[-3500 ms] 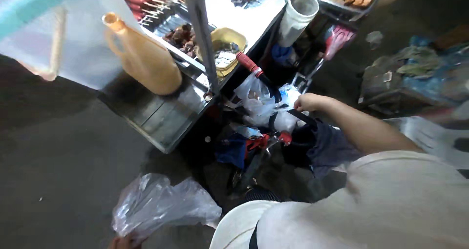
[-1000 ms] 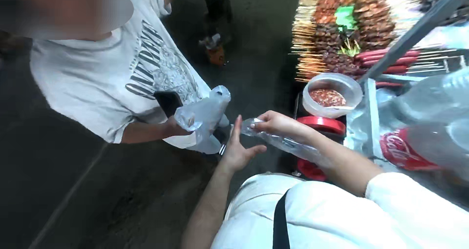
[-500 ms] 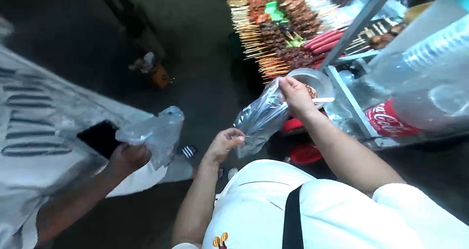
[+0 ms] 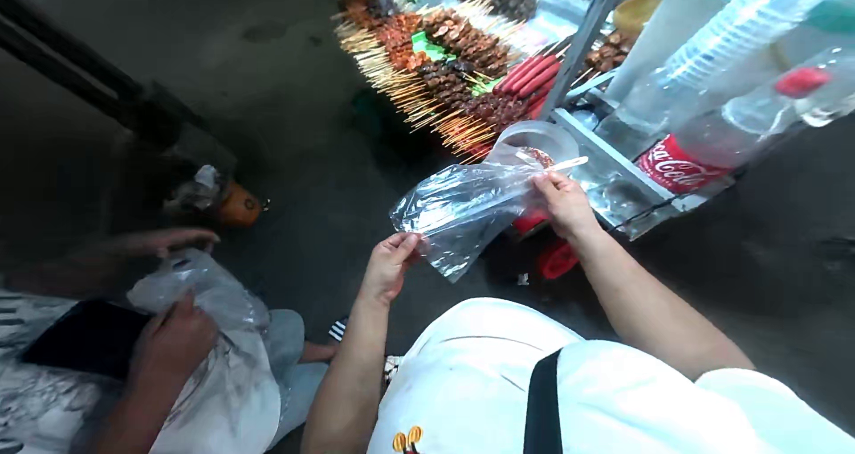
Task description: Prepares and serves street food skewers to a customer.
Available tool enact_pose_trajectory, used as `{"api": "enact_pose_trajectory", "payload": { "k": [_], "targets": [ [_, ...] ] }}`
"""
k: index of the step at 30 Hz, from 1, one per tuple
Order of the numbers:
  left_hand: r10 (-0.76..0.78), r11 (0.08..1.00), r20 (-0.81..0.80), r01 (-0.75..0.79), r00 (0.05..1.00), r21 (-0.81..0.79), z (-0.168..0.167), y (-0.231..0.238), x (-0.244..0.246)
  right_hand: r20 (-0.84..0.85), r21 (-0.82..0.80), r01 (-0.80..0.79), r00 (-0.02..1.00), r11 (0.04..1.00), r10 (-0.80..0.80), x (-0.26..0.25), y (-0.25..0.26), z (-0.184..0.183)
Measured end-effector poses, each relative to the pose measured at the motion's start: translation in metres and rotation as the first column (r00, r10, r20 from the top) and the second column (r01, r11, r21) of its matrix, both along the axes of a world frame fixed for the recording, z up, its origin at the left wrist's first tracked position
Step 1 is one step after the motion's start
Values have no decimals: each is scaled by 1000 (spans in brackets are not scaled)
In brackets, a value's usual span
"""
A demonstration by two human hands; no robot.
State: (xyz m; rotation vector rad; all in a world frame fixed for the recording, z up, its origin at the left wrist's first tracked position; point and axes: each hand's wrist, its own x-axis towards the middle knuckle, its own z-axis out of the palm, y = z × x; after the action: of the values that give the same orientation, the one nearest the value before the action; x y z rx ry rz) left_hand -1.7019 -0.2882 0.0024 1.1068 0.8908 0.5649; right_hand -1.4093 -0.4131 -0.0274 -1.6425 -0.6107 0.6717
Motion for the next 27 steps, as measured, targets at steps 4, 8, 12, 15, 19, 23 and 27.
{"api": "enact_pose_trajectory", "payload": {
  "k": [4, 8, 12, 15, 19, 23, 27],
  "targets": [
    [117, 973, -250, -60, 961, 223, -10, 17, -5, -109, -124, -227, 971, 966, 214, 17, -13, 10],
    [389, 818, -278, -190, 878, 543, -12, 9, 6, -136, -135, -256, 962, 957, 238, 15, -7, 16],
    [57, 928, -230, 33, 971, 370, 17, -26, 53, -95, -88, -444, 895, 892, 436, -11, 4, 18],
    [-256, 948, -178, 283, 950, 146, 18, -42, 93, -112, -26, -575, 815, 818, 569, -36, 12, 23],
    [-73, 994, 52, 68, 996, 79, 5, -39, 100, -173, 44, -556, 814, 830, 554, -24, 13, 28],
    [181, 982, 166, -188, 969, 24, -5, -26, 86, -194, 101, -385, 897, 917, 397, 0, 5, 16],
    [89, 982, 531, 16, 843, -190, -2, -26, 69, 71, -199, -322, 937, 926, 341, 12, 5, -3]
  ]
}}
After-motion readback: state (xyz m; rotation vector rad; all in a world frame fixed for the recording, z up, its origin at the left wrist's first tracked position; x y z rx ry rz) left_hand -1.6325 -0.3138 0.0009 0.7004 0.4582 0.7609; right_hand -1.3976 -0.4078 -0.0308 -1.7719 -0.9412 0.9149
